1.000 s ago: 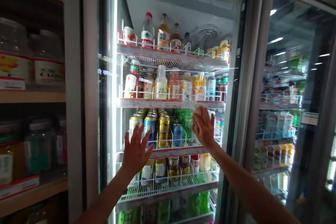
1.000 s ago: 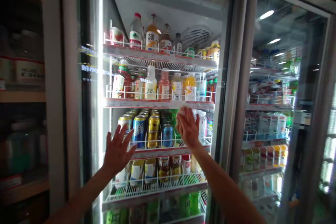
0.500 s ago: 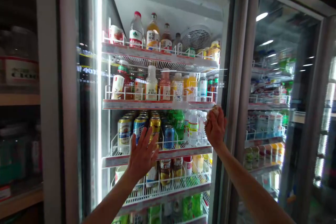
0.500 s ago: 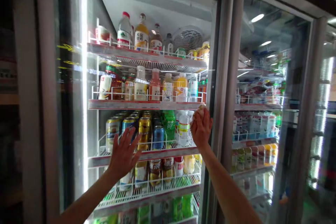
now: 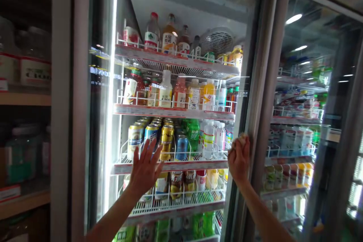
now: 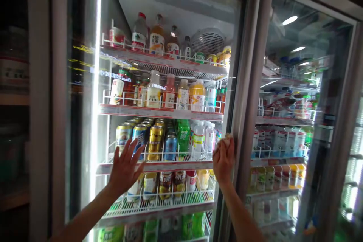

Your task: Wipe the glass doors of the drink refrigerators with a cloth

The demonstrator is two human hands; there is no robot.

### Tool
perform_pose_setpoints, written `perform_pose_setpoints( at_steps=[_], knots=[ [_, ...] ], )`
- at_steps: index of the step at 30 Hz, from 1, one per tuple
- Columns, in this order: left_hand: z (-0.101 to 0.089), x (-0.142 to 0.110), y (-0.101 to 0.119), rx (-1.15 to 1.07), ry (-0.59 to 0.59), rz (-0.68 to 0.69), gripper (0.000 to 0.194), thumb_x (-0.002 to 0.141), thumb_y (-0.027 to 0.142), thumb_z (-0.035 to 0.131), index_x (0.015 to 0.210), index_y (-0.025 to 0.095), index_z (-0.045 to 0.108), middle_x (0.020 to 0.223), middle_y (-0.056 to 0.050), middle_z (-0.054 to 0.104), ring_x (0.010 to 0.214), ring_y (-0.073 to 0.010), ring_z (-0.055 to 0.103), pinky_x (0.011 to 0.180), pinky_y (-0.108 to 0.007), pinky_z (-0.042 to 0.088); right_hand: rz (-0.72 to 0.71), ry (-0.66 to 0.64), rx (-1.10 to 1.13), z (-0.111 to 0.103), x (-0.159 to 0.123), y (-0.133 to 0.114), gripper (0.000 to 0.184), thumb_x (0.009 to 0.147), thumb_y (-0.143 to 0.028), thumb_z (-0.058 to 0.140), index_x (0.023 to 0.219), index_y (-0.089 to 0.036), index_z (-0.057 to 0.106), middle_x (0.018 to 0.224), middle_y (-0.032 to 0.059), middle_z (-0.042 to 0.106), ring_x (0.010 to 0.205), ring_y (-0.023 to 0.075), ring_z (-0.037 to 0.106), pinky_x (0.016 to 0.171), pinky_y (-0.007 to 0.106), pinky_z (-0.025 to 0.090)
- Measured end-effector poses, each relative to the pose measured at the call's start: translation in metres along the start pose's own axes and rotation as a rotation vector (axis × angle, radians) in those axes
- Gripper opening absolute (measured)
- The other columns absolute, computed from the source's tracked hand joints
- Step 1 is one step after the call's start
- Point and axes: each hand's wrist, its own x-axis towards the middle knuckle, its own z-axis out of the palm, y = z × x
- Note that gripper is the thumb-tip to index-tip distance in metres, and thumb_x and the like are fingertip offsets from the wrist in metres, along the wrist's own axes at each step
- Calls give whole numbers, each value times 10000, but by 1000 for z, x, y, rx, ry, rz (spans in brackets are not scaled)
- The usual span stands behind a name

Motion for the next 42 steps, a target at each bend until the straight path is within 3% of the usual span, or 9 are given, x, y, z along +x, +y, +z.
perform_pose_setpoints(
  at_steps=[4, 10, 16, 21, 24, 26, 31, 36, 42],
  knots=[
    [-18, -6, -19, 54, 3, -25, 659, 840, 321, 497, 1416, 266, 182, 1479, -95, 242, 1374, -273, 173, 1099, -530, 125, -73, -131, -43, -13, -65, -9, 493, 867, -215, 416, 1357, -213, 365, 1487, 150, 214, 1341, 297, 272, 1006, 536, 337],
    [-26, -16, -35, 118, -19, -66, 680, 843, 312, 497, 1424, 242, 150, 1485, -114, 213, 1378, -276, 150, 1099, -530, 135, -135, -44, -25, 17, -6, -76, 441, 860, -192, 437, 1301, -181, 443, 1495, 143, 194, 1359, 306, 217, 1041, 554, 255],
    [-33, -34, -52, 176, -44, -66, 679, 843, 294, 498, 1423, 235, 150, 1489, -114, 193, 1379, -271, 141, 1101, -521, 140, -557, -257, 120, 31, -6, -146, 416, 850, -199, 461, 1262, -252, 484, 1471, 46, 297, 1371, 223, 211, 1119, 471, 138],
    [-45, -45, -72, 239, -36, -107, 664, 850, 292, 483, 1423, 214, 155, 1482, -135, 206, 1380, -276, 134, 1091, -531, 155, -396, -170, 118, 42, 12, -176, 431, 835, -201, 499, 1266, -219, 483, 1473, 83, 283, 1386, 257, 146, 1105, 508, 137],
    [-50, -54, -83, 256, -64, -123, 631, 849, 304, 479, 1409, 199, 208, 1475, -145, 225, 1378, -281, 145, 1086, -539, 162, -747, -286, 212, 45, 1, -198, 461, 829, -176, 504, 1280, -259, 462, 1440, 14, 359, 1390, 197, 134, 1135, 459, 82],
    [-53, -58, -89, 262, -77, -140, 600, 853, 301, 468, 1397, 189, 242, 1473, -149, 227, 1379, -277, 140, 1087, -538, 161, -872, -335, 245, 49, 2, -214, 477, 830, -178, 505, 1291, -284, 442, 1418, -15, 396, 1387, 169, 145, 1141, 456, 40],
    [-63, -65, -99, 290, -68, -176, 551, 858, 312, 465, 1365, 161, 307, 1459, -166, 259, 1380, -279, 132, 1083, -538, 176, -566, -308, 210, 64, 23, -255, 522, 820, -178, 501, 1327, -251, 403, 1468, 36, 302, 1397, 238, 83, 1120, 530, 18],
    [-75, -72, -112, 319, -71, -211, 559, 862, 317, 456, 1373, 158, 296, 1467, -164, 235, 1381, -269, 137, 1092, -525, 167, -947, -353, 309, 74, 15, -298, 475, 864, -173, 432, 1329, -260, 392, 1460, -37, 318, 1397, 158, 75, 1142, 438, -69],
    [-90, -72, -121, 312, -13, -226, 644, 857, 307, 464, 1420, 186, 176, 1482, -146, 195, 1378, -271, 145, 1092, -525, 167, -740, -377, 312, 85, 23, -342, 473, 862, -167, 425, 1330, -220, 391, 1479, 22, 281, 1391, 236, 115, 1120, 539, -5]
  ],
)
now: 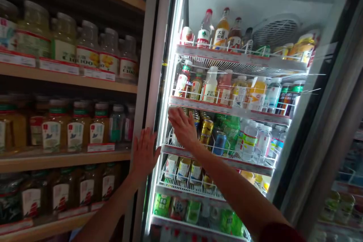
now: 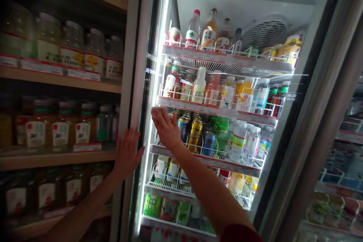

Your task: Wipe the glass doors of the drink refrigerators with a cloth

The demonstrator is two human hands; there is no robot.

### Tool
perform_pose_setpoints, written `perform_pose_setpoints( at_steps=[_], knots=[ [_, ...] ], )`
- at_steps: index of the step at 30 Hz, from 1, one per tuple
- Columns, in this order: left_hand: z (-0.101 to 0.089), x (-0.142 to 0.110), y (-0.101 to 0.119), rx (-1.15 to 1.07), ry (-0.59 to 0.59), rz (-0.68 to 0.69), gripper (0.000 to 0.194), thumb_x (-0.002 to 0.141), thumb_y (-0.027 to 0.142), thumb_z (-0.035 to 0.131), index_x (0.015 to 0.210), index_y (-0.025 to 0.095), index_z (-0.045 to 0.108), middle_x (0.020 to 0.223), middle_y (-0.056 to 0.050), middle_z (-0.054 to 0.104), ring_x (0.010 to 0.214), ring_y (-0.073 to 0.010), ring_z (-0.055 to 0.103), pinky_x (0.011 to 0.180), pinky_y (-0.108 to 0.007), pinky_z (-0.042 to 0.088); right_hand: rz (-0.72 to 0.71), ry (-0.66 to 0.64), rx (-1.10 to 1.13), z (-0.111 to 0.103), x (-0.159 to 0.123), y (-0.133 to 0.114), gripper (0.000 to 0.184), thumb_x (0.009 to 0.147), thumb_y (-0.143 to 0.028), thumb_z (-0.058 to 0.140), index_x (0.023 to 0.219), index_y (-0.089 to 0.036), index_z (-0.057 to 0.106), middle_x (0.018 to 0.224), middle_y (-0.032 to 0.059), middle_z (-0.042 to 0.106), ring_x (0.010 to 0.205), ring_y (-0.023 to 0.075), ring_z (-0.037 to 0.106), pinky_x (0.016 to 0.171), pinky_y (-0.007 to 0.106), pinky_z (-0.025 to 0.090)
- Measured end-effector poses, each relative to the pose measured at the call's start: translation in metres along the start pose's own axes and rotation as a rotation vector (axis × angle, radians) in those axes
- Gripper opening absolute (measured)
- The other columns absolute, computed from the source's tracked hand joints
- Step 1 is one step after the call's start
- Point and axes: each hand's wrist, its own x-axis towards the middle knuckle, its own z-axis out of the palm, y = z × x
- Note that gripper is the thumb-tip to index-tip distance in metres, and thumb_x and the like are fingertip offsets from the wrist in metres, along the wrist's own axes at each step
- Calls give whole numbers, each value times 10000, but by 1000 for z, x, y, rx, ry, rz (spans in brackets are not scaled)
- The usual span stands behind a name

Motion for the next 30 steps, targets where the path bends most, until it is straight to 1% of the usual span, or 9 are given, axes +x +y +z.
perform_pose_setpoints(
  at_steps=[5, 7, 11, 12, 17, 23, 27, 28, 30],
  knots=[
    [-10, -2, -5, 15, -1, -4, 665, 852, 285, 466, 1426, 188, 146, 1488, -148, 175, 1377, -280, 149, 1084, -527, 189, -377, -62, 7, 10, -49, -29, 446, 877, -176, 394, 1321, -217, 400, 1464, -28, 313, 1381, 154, 153, 1156, 434, 60],
    [-10, -3, -4, 16, -9, 1, 675, 849, 281, 472, 1427, 192, 135, 1490, -146, 171, 1378, -280, 148, 1083, -529, 188, -316, -30, -18, 6, -56, -17, 441, 881, -188, 402, 1320, -235, 402, 1466, -28, 309, 1387, 157, 131, 1152, 447, 17],
    [-2, -3, 12, -20, -18, 44, 657, 854, 287, 471, 1423, 193, 155, 1494, -140, 156, 1379, -280, 142, 1090, -527, 173, 35, 66, -64, -9, -59, 18, 453, 860, -214, 471, 1310, -245, 424, 1438, 33, 363, 1394, 213, 107, 1127, 510, -12],
    [1, -4, 18, -30, -26, 61, 647, 855, 291, 470, 1419, 192, 169, 1494, -139, 157, 1379, -280, 138, 1089, -526, 177, 48, 62, -68, -12, -66, 21, 453, 859, -219, 478, 1308, -243, 429, 1430, 35, 378, 1393, 215, 112, 1127, 509, -5],
    [16, -4, 48, -71, -63, 157, 636, 852, 281, 481, 1409, 174, 194, 1486, -151, 186, 1382, -282, 124, 1086, -521, 189, -155, -67, -61, -26, -114, 26, 433, 860, -225, 480, 1289, -270, 449, 1425, -23, 386, 1386, 173, 150, 1143, 458, 0],
    [32, 4, 87, -207, -28, 189, 666, 847, 282, 491, 1420, 220, 156, 1499, -114, 159, 1383, -272, 123, 1104, -505, 155, 261, 120, -166, -49, -134, 74, 436, 838, -208, 501, 1268, -268, 476, 1463, 39, 313, 1383, 234, 168, 1117, 515, 80],
    [39, 9, 108, -290, -19, 206, 691, 838, 317, 510, 1422, 253, 147, 1503, -91, 154, 1378, -277, 149, 1106, -515, 142, 55, -1, -154, -56, -175, 79, 395, 838, -211, 502, 1227, -282, 513, 1445, 1, 353, 1370, 195, 216, 1137, 460, 78],
    [40, 11, 111, -298, -19, 207, 693, 839, 319, 509, 1423, 258, 141, 1505, -86, 150, 1379, -274, 150, 1107, -515, 137, 40, -5, -152, -59, -180, 84, 377, 840, -212, 499, 1210, -283, 526, 1455, -7, 332, 1366, 191, 228, 1138, 453, 77],
    [42, 16, 118, -311, -16, 203, 700, 840, 324, 506, 1425, 270, 125, 1508, -74, 138, 1380, -270, 144, 1112, -512, 123, 155, 78, -186, -67, -183, 103, 366, 846, -204, 490, 1203, -271, 532, 1494, 0, 235, 1364, 211, 234, 1129, 471, 98]
  ],
)
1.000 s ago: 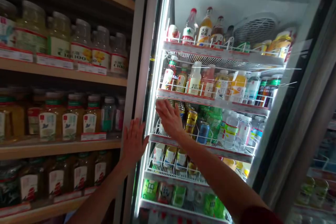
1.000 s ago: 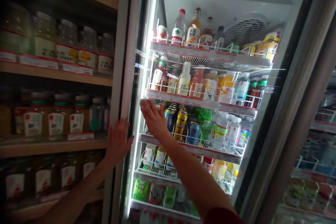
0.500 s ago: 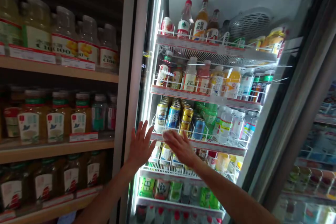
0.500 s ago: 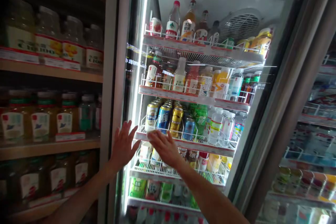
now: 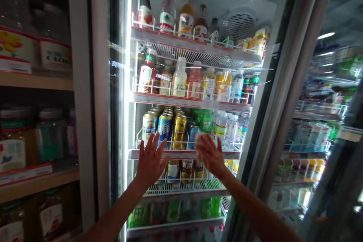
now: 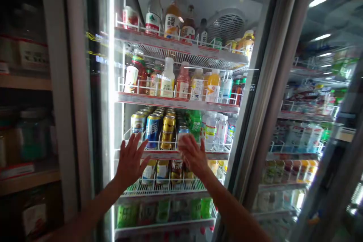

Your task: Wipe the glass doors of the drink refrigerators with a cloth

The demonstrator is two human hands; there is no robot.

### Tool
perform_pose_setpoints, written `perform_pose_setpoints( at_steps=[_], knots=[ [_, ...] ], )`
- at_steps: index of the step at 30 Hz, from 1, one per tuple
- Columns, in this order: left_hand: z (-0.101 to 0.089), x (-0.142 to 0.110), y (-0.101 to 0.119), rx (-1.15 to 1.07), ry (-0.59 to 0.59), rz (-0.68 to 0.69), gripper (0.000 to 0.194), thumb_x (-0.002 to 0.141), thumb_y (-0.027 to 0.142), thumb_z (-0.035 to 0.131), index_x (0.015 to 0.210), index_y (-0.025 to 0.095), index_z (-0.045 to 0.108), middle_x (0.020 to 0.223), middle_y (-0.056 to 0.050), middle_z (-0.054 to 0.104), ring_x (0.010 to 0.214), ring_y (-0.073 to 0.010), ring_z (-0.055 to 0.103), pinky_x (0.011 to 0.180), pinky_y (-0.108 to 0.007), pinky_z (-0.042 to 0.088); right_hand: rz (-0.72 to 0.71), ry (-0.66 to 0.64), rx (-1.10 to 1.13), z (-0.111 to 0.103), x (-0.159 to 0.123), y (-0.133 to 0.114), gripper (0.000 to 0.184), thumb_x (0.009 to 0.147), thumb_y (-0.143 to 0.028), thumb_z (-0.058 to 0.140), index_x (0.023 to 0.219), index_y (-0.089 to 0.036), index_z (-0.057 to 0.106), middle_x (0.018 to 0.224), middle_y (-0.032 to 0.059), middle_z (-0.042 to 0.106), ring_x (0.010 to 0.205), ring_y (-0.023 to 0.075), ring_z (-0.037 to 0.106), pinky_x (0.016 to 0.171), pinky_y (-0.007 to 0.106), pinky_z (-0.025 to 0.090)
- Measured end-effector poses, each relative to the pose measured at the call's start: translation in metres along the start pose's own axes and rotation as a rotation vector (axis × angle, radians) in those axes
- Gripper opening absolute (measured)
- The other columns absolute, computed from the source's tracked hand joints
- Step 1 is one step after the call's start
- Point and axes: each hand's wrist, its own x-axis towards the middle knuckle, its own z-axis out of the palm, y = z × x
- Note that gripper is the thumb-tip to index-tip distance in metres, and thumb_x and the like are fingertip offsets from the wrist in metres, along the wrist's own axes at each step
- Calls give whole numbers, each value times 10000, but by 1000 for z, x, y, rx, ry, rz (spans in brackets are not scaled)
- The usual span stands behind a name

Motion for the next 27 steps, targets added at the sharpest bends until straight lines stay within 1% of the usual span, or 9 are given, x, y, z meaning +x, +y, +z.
perform_pose_setpoints(
  at_steps=[3, 9, 12, 14, 15, 19, 21, 23, 27],
  knots=[
    [5, 8, 7, -17, 9, -8, 707, 841, 335, 505, 1425, 290, 109, 1511, -57, 125, 1381, -268, 143, 1116, -513, 101, 256, 152, -87, -5, 8, 27, 427, 844, -173, 471, 1263, -254, 482, 1521, 41, 120, 1365, 261, 223, 1101, 522, 145],
    [14, 8, 12, -10, 17, 0, 680, 841, 338, 503, 1420, 284, 151, 1507, -57, 145, 1380, -261, 152, 1119, -513, 83, 126, -23, -25, -9, -21, 22, 507, 836, -152, 464, 1313, -318, 414, 1500, 21, 218, 1358, 229, 248, 1115, 489, 152],
    [17, 13, 20, -63, 49, 14, 669, 837, 292, 512, 1415, 275, 176, 1504, -56, 166, 1377, -259, 167, 1119, -519, 107, 299, 58, -84, -9, -8, 30, 516, 849, -170, 443, 1343, -301, 371, 1496, 49, 229, 1365, 254, 226, 1096, 533, 158],
    [20, 25, 35, -198, 73, 43, 654, 837, 214, 497, 1412, 269, 189, 1496, -52, 202, 1364, -243, 219, 1108, -480, 213, 378, 110, -126, -7, 12, 34, 522, 856, -187, 417, 1367, -253, 336, 1482, 76, 260, 1374, 257, 196, 1092, 533, 175],
    [22, 33, 45, -292, 90, 53, 640, 837, 177, 481, 1407, 269, 204, 1486, -49, 235, 1350, -230, 258, 1090, -448, 278, 355, 103, -135, -6, 22, 34, 523, 856, -192, 406, 1372, -218, 326, 1458, 86, 311, 1377, 243, 191, 1100, 509, 182],
    [33, 74, 99, -655, 170, -42, 529, 848, 163, 434, 1353, 280, 331, 1353, -23, 463, 1205, -172, 477, 980, -340, 444, 262, -57, -149, 4, 42, 26, 518, 832, -261, 427, 1336, -153, 374, 1410, 65, 401, 1389, 194, 141, 1121, 413, 192],
    [41, 95, 123, -733, 188, -120, 483, 851, 204, 432, 1325, 279, 381, 1300, -14, 517, 1155, -167, 521, 976, -338, 450, 251, -111, -150, 3, 37, 28, 539, 831, -322, 435, 1330, -128, 373, 1416, 80, 390, 1391, 169, 126, 1134, 389, 155],
    [50, 113, 139, -717, 207, -118, 510, 830, 246, 468, 1331, 272, 378, 1337, -22, 482, 1210, -197, 472, 1025, -388, 401, 249, -158, -143, -5, 25, 38, 586, 826, -365, 453, 1346, -119, 341, 1433, 97, 360, 1395, 170, 104, 1139, 418, 100],
    [71, 135, 142, -501, 267, -1, 678, 761, 323, 562, 1380, 313, 285, 1464, 5, 295, 1331, -269, 293, 1090, -492, 272, 255, -192, -122, -37, -4, 81, 664, 793, -437, 507, 1360, -150, 316, 1460, 121, 299, 1397, 221, 87, 1118, 493, 82]
  ],
)
